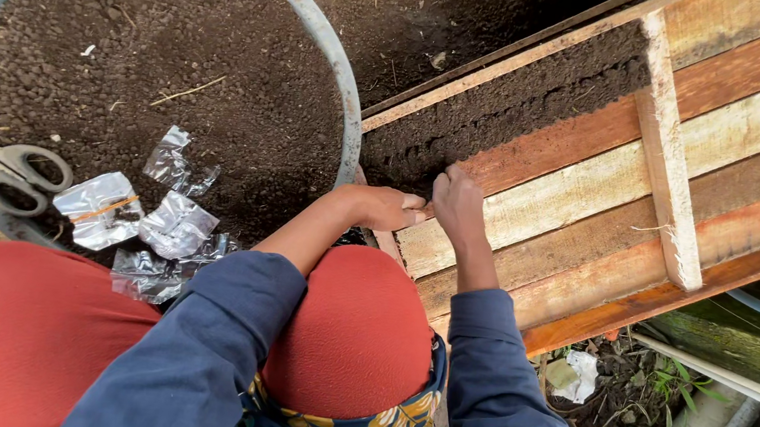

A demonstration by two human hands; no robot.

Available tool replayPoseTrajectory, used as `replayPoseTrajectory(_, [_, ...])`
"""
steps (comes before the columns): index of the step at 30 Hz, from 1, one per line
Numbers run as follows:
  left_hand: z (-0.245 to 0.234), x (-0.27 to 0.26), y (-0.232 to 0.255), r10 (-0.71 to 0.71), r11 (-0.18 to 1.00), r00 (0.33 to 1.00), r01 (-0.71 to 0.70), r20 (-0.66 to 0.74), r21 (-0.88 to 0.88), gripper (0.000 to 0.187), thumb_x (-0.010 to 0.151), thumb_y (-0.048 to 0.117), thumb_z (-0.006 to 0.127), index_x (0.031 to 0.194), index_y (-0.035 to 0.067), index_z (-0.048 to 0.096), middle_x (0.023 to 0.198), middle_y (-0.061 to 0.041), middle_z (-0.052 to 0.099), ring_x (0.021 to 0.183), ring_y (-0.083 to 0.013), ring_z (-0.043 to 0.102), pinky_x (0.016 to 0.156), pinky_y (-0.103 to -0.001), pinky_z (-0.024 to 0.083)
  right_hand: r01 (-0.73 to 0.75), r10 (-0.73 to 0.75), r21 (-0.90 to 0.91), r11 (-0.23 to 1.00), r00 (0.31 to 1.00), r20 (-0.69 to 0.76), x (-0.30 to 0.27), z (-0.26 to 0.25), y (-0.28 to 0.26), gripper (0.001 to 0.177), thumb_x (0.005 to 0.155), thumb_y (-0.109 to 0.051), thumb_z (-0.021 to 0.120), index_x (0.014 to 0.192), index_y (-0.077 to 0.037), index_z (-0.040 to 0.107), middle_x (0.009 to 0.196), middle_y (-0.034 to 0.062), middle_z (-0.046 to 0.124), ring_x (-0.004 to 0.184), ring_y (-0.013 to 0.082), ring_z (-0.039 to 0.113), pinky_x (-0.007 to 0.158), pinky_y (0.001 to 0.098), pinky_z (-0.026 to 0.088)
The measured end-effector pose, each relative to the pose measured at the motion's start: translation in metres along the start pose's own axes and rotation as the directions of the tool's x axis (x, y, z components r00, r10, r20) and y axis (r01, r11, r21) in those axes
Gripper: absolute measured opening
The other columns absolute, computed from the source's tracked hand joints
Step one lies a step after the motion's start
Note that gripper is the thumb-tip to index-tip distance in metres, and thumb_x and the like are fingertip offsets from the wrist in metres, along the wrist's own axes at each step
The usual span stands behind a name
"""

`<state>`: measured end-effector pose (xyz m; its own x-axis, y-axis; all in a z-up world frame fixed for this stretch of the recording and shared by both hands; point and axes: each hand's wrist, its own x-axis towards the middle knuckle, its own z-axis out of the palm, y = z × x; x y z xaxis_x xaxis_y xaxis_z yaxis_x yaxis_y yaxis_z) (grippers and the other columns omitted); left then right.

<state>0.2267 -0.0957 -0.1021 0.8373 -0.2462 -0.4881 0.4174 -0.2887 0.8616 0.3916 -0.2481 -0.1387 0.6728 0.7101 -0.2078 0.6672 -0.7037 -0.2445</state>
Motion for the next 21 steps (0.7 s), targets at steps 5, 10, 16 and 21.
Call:
replayPoseTrajectory(5, [-0.007, -0.040, 0.010, 0.095, 0.994, 0.981, -0.102, -0.170, -0.031, 0.055, 0.106, 0.046, 0.040, 0.152, 0.018, 0.054, 0.148, -0.022, 0.059, 0.142, -0.0451, 0.051, 0.121, -0.059, 0.042, 0.077, -0.074, -0.125, 0.989, 0.997, 0.026, 0.004, -0.009, -0.018, 0.032, 0.094, -0.031, 0.049, 0.095, -0.005, 0.068, 0.088, 0.0251, 0.070, 0.093, 0.0464, 0.070, 0.083, 0.0556, 0.055])
replayPoseTrajectory(10, [-0.029, -0.187, 0.019, -0.072, 0.997, 0.845, 0.044, -0.530, -0.064, 0.032, 0.103, 0.029, 0.057, 0.130, 0.029, 0.076, 0.123, -0.005, 0.078, 0.125, -0.0300, 0.069, 0.111, -0.043, 0.053, 0.033, -0.014, -0.126, 0.992, 0.989, 0.148, -0.013, -0.058, -0.056, 0.040, 0.099, -0.043, 0.052, 0.115, -0.015, 0.074, 0.103, 0.0177, 0.077, 0.108, 0.0403, 0.071, 0.099, 0.0514, 0.053])
replayPoseTrajectory(16, [0.004, -0.275, -0.062, -0.349, 0.833, 0.044, 0.472, -0.936, -0.289, 0.021, 0.105, 0.023, 0.072, 0.121, 0.009, 0.071, 0.129, -0.011, 0.048, 0.119, -0.0359, 0.065, 0.092, -0.054, 0.060, 0.702, -0.636, 0.154, 0.695, 0.700, -0.325, -0.047, -0.082, -0.212, 0.038, 0.074, -0.034, 0.093, 0.108, -0.028, 0.076, 0.103, -0.0064, 0.073, 0.105, 0.0191, 0.070, 0.093, 0.0334, 0.055])
replayPoseTrajectory(21, [0.010, -0.255, -0.120, -0.451, 0.813, 0.115, 0.463, -0.885, -0.354, 0.026, 0.082, 0.044, 0.091, 0.090, 0.023, 0.076, 0.113, -0.001, 0.054, 0.115, -0.0319, 0.059, 0.094, -0.050, 0.056, 0.825, -0.743, -0.076, 0.560, 0.540, 0.394, -0.042, -0.039, -0.281, 0.109, 0.069, -0.050, 0.086, 0.159, -0.020, 0.034, 0.163, 0.0138, 0.034, 0.153, 0.0387, 0.030, 0.120, 0.0644, 0.029])
